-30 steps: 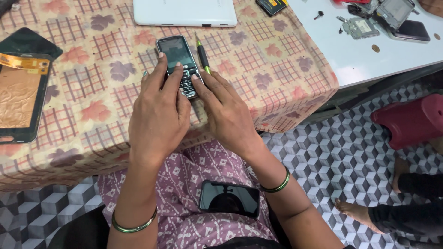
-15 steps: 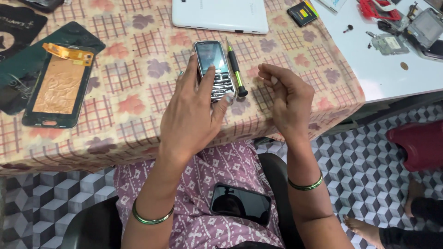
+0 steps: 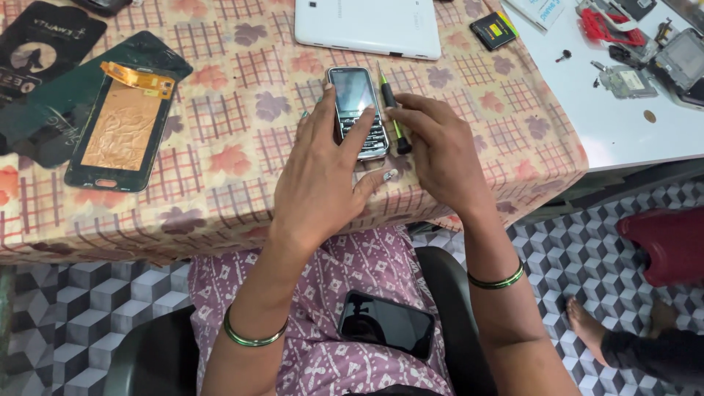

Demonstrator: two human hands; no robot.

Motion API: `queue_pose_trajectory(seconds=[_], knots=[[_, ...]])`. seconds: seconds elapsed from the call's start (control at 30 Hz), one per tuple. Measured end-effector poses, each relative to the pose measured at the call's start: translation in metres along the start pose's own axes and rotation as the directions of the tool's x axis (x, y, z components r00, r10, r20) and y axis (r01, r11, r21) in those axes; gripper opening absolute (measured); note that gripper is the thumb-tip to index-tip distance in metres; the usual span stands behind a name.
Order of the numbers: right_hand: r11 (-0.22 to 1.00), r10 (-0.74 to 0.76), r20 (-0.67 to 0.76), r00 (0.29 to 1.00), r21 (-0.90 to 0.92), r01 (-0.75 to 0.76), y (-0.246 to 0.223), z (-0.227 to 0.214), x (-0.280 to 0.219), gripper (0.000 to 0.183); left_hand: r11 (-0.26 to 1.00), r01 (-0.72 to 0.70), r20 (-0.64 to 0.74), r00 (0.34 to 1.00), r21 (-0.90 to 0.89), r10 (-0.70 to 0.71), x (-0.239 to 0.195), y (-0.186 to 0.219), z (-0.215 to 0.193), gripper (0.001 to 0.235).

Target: The person cleans a silver feature phone with a toothbrush and then uses a screwdriver to pry and adjust the front casing. The person also moves a white smartphone and a black phone back cover on the table.

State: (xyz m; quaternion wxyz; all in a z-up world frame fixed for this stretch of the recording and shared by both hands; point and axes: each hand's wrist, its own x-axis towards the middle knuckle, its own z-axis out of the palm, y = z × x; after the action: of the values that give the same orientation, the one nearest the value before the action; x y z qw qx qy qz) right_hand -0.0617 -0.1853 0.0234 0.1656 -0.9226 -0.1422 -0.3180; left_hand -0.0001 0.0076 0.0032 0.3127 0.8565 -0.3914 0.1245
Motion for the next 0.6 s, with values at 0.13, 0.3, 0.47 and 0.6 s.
queue_pose_trajectory(seconds=[0.13, 0.3, 0.47, 0.6], knots=[[0.993, 0.116, -0.054, 0.992, 0.015, -0.115, -0.006, 0.0, 0.0, 0.018, 1.0, -0.021, -0.02, 1.0, -0.002, 0.021, 0.0, -0.001, 0.0, 0.077], [0.994, 0.113, -0.061, 0.992, -0.006, -0.114, -0.007, 0.001, 0.003, 0.015, 0.999, -0.017, -0.033, 0.999, -0.045, 0.016, -0.003, -0.003, 0.001, 0.071], [1.0, 0.023, -0.022, 0.999, 0.01, -0.023, 0.001, -0.005, 0.008, 0.019, 0.997, -0.04, -0.061, 0.997, -0.058, 0.037, -0.001, -0.003, 0.001, 0.068], [0.999, 0.04, 0.035, 0.999, 0.03, -0.041, 0.012, -0.004, 0.023, 0.033, 0.997, -0.032, -0.063, 0.998, -0.064, 0.028, -0.003, -0.002, 0.0, 0.067]])
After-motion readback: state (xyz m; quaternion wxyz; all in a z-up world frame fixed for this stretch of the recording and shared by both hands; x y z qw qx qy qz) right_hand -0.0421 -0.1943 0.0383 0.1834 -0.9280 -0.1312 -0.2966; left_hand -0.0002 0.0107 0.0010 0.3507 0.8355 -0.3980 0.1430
